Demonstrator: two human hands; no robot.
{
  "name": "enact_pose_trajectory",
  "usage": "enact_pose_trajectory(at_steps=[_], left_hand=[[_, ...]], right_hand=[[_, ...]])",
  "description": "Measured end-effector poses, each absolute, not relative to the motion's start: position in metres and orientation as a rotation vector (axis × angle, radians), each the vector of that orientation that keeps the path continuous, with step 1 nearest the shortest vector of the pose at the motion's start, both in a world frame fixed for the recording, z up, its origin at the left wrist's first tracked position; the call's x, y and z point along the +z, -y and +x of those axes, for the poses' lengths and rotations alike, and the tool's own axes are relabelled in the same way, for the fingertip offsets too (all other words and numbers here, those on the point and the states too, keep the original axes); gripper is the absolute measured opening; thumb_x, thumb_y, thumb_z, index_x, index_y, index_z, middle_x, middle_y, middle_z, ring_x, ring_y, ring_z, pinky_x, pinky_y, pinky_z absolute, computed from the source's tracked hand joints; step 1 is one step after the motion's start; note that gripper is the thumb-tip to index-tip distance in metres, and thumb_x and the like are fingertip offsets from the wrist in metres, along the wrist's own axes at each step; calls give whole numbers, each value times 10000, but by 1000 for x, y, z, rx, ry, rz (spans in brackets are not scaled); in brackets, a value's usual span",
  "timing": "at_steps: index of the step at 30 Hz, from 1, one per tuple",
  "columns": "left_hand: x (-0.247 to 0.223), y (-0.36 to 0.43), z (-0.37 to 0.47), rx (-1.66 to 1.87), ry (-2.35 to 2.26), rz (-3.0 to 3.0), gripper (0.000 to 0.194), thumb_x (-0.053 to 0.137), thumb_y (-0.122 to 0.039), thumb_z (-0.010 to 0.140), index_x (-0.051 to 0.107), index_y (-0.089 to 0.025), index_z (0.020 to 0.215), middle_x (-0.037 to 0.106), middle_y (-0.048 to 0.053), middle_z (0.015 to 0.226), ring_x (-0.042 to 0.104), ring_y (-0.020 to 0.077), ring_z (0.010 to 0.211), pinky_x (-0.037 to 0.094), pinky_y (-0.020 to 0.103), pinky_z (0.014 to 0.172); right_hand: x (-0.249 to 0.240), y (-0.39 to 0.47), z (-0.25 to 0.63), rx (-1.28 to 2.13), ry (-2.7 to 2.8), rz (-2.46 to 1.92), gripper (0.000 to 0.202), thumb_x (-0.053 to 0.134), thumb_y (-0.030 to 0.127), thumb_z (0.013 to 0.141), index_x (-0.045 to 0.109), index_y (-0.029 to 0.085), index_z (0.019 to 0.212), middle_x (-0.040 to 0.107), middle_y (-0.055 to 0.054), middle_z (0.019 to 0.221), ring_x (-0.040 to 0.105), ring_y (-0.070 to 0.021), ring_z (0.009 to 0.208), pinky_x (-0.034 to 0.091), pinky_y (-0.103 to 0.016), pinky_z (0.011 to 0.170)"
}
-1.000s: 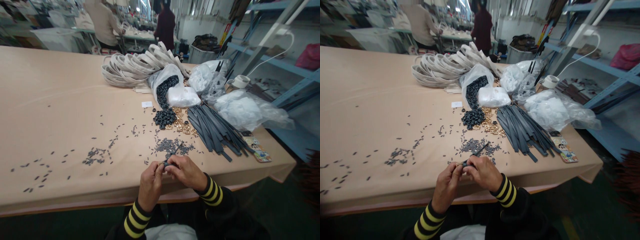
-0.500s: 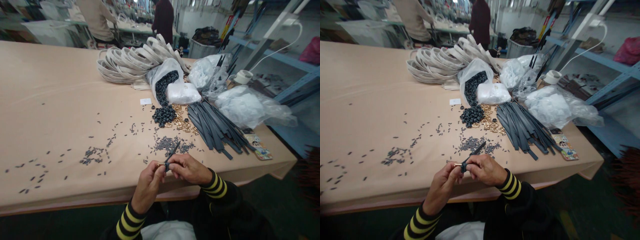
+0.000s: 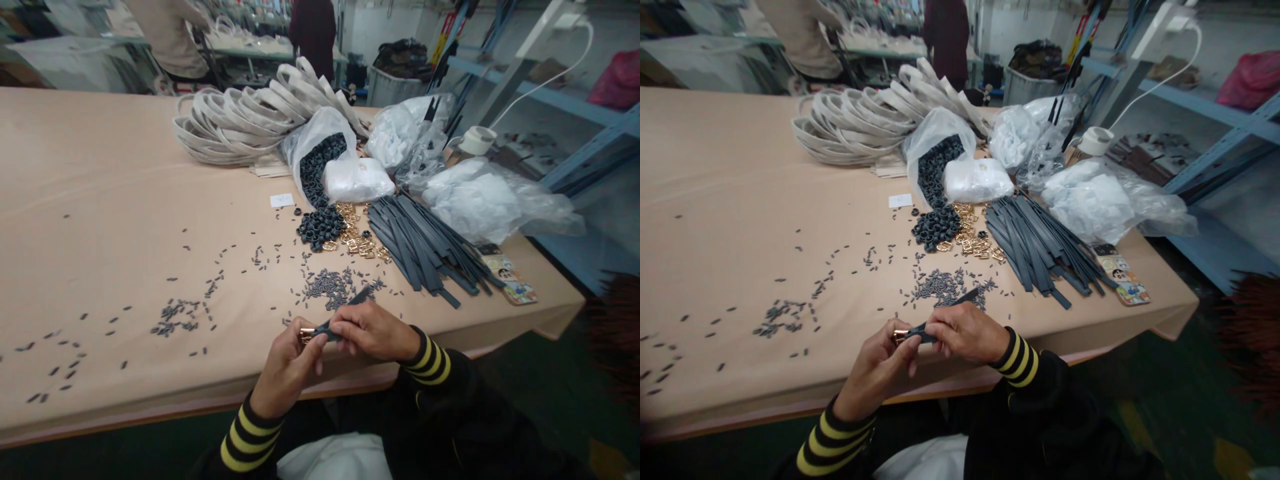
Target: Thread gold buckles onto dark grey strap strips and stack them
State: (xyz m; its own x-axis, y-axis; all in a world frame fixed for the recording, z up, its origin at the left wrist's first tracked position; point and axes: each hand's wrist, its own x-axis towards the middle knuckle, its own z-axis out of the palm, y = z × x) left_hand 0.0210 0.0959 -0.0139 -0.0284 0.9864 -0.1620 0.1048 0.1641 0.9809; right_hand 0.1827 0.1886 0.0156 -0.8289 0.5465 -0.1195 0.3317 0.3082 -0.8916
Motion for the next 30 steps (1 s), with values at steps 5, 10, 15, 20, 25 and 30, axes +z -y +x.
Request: enact_pose_trajectory(at_steps=[5, 10, 15, 20, 25, 30], left_hand=[[-19, -94, 19, 1094, -1342, 1044, 170, 485, -318, 821, 436, -174, 745, 508, -64, 455, 430, 67, 421, 338, 188, 463], [-17, -93, 23, 1059, -1418, 1026, 179, 481, -341, 814, 436, -174, 770, 462, -82, 416, 387, 55, 370, 311, 168, 407], [-13, -94, 32, 1092, -1498, 1014, 178, 483, -345, 798, 427, -180, 760, 412, -100, 427, 375, 49, 350, 295, 150, 366], [-14, -96, 38, 1101, -1590, 1049, 181, 481, -352, 790, 436, -184, 740, 405, -93, 450, 386, 61, 362, 323, 167, 376], [-18, -96, 40, 1088, -1680, 1119, 180, 474, -355, 789, 443, -187, 733, 408, -85, 470, 402, 74, 368, 337, 187, 381], [-17, -96, 40, 1103, -1645, 1077, 193, 479, -369, 782, 442, -187, 729, 412, -86, 456, 385, 70, 351, 323, 180, 361]], right_hand=[[28, -204, 196, 823, 2552, -904, 226, 539, 301, 811, 552, 146, 975, 593, -102, 958, 532, -204, 904, 401, -322, 789], [34, -207, 198, 1308, 2900, -783, 166, 443, 203, 850, 575, 148, 767, 600, -14, 618, 555, -121, 567, 400, -220, 566], [38, -201, 192, 1724, 2739, -716, 187, 372, 101, 848, 512, 143, 732, 585, 18, 572, 548, -72, 493, 404, -167, 532], [34, -198, 192, 1485, 2772, -701, 191, 402, 132, 840, 505, 152, 679, 570, 14, 577, 492, -78, 495, 368, -186, 543], [30, -198, 191, 1405, 2762, -708, 212, 422, 140, 835, 478, 157, 631, 514, 27, 537, 450, -75, 483, 331, -187, 521], [31, -198, 189, 1390, 2723, -742, 209, 458, 140, 820, 472, 156, 613, 457, 53, 490, 394, -59, 443, 279, -181, 474]])
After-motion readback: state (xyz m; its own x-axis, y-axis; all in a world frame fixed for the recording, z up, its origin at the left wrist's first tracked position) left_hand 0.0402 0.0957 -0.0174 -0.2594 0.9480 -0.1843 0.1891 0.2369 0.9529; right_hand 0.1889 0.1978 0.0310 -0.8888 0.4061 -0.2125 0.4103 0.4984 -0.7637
